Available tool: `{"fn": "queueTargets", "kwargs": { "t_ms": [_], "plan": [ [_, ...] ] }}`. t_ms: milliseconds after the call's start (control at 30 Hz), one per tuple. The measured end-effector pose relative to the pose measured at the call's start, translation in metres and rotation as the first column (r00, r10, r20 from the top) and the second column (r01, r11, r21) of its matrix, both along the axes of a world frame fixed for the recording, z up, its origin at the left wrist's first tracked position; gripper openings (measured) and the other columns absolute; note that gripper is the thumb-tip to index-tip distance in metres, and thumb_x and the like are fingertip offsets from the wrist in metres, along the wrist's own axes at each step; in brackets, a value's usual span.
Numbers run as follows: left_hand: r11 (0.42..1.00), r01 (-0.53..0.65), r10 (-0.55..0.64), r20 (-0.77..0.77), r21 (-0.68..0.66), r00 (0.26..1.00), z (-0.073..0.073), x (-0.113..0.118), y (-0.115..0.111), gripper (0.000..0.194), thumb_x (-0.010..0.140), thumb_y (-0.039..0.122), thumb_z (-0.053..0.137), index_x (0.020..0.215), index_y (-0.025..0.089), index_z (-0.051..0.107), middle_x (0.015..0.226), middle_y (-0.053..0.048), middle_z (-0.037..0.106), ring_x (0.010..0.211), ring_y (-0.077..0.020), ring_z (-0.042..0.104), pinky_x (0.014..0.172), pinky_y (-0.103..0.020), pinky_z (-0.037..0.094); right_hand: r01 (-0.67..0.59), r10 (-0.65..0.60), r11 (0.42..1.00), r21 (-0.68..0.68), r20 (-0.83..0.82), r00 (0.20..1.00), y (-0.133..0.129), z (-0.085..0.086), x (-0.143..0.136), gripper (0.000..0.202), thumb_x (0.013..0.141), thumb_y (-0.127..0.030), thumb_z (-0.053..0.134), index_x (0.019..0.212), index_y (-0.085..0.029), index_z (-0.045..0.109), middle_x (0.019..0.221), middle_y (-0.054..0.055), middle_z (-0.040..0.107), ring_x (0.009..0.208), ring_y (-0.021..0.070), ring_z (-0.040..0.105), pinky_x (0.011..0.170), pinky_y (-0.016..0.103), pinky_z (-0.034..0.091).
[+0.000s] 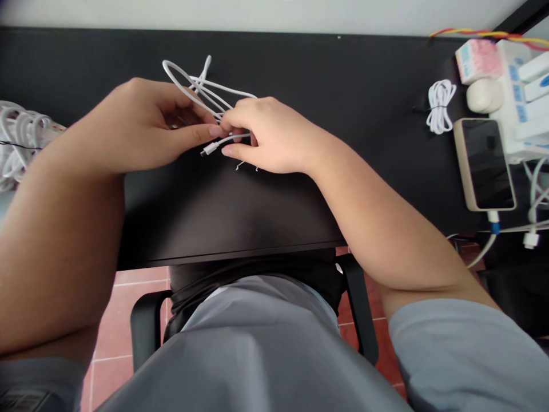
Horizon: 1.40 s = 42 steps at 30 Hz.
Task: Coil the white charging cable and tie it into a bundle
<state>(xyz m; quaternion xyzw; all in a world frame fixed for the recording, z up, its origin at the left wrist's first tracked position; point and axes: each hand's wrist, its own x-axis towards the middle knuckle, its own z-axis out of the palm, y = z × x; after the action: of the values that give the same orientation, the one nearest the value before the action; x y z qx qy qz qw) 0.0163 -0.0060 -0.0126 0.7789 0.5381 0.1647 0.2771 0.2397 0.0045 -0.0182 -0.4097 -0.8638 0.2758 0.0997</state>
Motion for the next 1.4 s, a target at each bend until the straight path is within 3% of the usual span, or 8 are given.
{"fn": "queueTargets", "kwargs": {
  "t_ms": [1400],
  "plan": [
    [1.000,-0.001,0.001,-0.004,0.006,1.000,-0.0009,0.0006,-0.0001,0.040,0.085,0.055,0.065,0.096,0.019,0.078,0.085,0.001,0.075,0.070,-0.0036,0.058,0.067,-0.018,0.037,-0.028,0.029,0.998,0.050,-0.015,0.999,0.0013,-0.0016,0.0009,0.022,0.087,-0.041,0.066,0.106,-0.033,0.074,0.092,0.002,0.073,0.083,0.0194,0.064,0.071,0.032,0.043]
  ]
}}
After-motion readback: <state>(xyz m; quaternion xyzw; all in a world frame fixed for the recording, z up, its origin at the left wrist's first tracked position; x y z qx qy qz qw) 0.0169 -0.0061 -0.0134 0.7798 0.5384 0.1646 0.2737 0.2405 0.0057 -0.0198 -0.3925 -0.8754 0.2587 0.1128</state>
